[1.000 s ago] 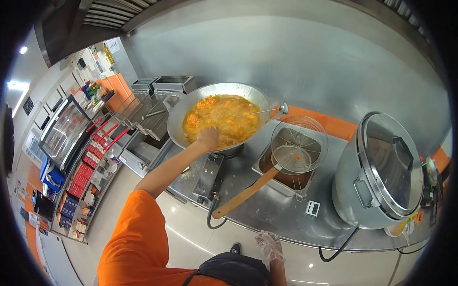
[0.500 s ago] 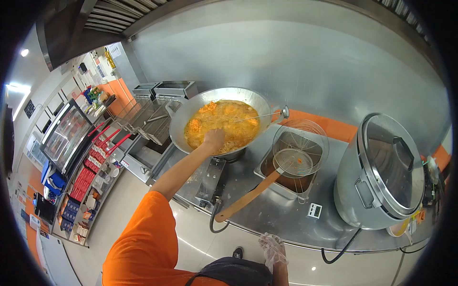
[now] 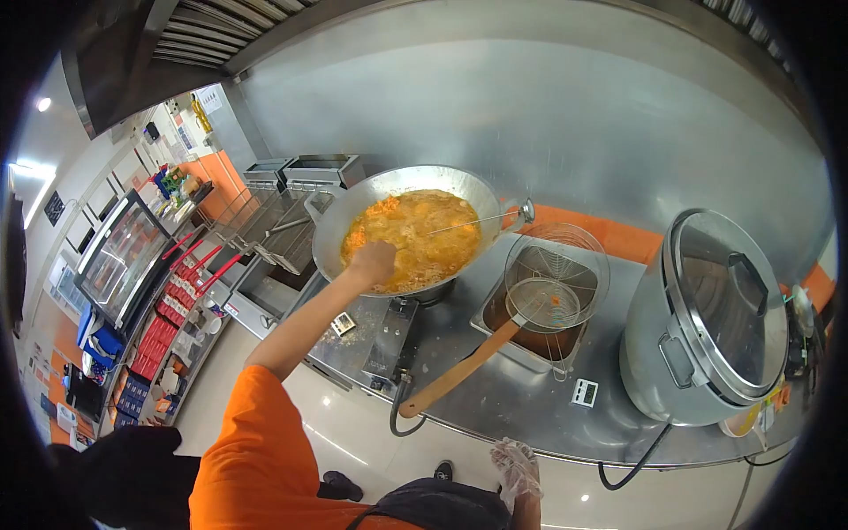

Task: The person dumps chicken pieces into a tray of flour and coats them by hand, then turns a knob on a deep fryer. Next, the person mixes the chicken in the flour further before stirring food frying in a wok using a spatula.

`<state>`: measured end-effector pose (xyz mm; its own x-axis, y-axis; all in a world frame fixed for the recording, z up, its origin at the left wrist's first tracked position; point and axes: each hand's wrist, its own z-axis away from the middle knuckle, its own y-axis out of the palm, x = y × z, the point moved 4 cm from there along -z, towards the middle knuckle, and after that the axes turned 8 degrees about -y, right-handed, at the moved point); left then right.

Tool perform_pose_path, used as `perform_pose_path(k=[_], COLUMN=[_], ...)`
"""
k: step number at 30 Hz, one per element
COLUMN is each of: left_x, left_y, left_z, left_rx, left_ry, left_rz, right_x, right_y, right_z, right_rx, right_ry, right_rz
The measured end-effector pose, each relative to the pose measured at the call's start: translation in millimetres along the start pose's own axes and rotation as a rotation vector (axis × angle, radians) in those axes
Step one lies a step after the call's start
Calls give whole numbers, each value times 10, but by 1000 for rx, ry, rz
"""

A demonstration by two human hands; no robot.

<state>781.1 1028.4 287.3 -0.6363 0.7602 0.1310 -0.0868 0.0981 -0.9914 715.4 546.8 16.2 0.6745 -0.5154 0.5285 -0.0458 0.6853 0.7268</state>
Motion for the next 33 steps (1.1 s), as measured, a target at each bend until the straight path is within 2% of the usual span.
perform_pose_path(k=[6, 10, 13, 15, 19, 25, 28, 33], left_x=[375, 917, 1127, 1318, 1322, 1378, 1372, 1342], left_y=[-936, -1355, -1784, -1665, -1091, -703, -633, -817], left_z=[240, -69, -173, -536, -1007, -1244, -1212, -1111], left_rx=[-43, -14, -19, -90, -373, -342, -418, -520], left_ry=[87, 86, -2, -14, 68, 241, 358, 282], left_rz=[11, 79, 101, 42, -366, -519, -535, -579], right_x=[-47, -91, -109, -109, -136, -236, -240, -232], right_y=[35, 80, 26, -5, 8, -112, -115, -116], right_z=[-4, 31, 59, 74, 85, 139, 183, 155], right_rx=[23, 39, 41, 11, -12, -119, -143, -136], right_ry=[9, -29, -54, -52, -71, -80, -75, -95], right_rz=[-63, -34, 14, 49, 40, 66, 85, 61])
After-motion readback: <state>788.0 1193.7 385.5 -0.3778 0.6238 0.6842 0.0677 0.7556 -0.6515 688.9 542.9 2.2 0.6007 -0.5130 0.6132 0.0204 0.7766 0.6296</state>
